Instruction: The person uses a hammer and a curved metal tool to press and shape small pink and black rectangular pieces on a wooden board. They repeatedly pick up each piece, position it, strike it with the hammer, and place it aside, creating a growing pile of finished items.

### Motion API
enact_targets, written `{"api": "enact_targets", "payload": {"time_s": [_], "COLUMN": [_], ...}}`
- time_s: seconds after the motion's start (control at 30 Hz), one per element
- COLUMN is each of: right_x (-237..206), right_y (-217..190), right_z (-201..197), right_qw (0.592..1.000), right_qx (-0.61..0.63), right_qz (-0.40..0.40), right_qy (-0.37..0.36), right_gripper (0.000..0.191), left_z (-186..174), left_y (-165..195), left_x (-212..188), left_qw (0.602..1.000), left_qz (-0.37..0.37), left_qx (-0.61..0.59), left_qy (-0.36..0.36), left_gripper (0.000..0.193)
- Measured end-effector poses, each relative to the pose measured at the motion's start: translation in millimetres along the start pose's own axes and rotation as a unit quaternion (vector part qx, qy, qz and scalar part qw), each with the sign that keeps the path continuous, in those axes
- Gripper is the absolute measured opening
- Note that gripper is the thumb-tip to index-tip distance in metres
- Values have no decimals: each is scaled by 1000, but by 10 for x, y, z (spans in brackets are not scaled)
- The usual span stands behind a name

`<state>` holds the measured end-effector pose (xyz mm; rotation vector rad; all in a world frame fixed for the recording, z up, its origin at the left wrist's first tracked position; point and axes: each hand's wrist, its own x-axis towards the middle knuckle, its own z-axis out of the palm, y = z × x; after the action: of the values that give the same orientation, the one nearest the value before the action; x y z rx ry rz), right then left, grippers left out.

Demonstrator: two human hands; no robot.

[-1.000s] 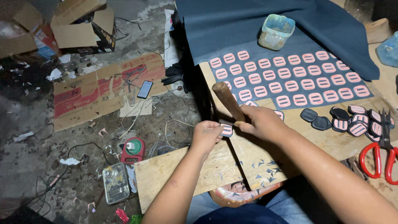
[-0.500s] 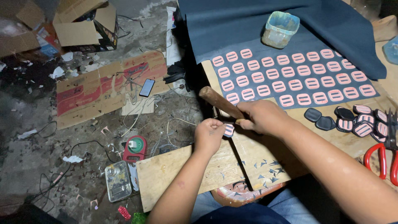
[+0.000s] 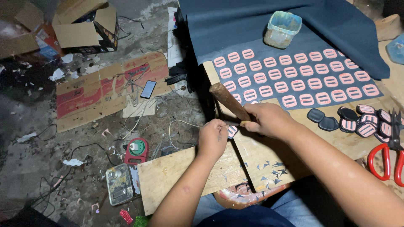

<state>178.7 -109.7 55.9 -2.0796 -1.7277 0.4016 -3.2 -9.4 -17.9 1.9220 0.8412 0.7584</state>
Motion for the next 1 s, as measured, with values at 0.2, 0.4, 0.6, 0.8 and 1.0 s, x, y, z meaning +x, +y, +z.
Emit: {"api": "enact_targets", "payload": {"time_s": [0.2, 0.4, 0.6, 0.8, 1.0], "right_x": [3, 43, -18, 29, -28], "right_y": [33, 79, 118, 34, 92], "right_z": [65, 128, 94, 153, 94], "right_qw": [999, 997, 1000, 998, 997], "right_qx": [35, 75, 21, 58, 64], "right_qz": [40, 9, 0, 21, 38], "right_qy": [10, 8, 7, 35, -1], "right_gripper": [35, 31, 35, 35, 37], "left_z": [-7, 2, 8, 43, 62], "left_y": [-118, -82, -96, -117, -129], "left_x": [92, 59, 126, 112, 91], "left_qw": [970, 990, 951, 968, 962], "left_qz": [-152, -86, -241, -161, -169], "left_qx": [-164, -103, -181, -185, -212], "left_qy": [-93, -48, -68, -48, -20], "left_gripper": [14, 12, 16, 12, 15]}}
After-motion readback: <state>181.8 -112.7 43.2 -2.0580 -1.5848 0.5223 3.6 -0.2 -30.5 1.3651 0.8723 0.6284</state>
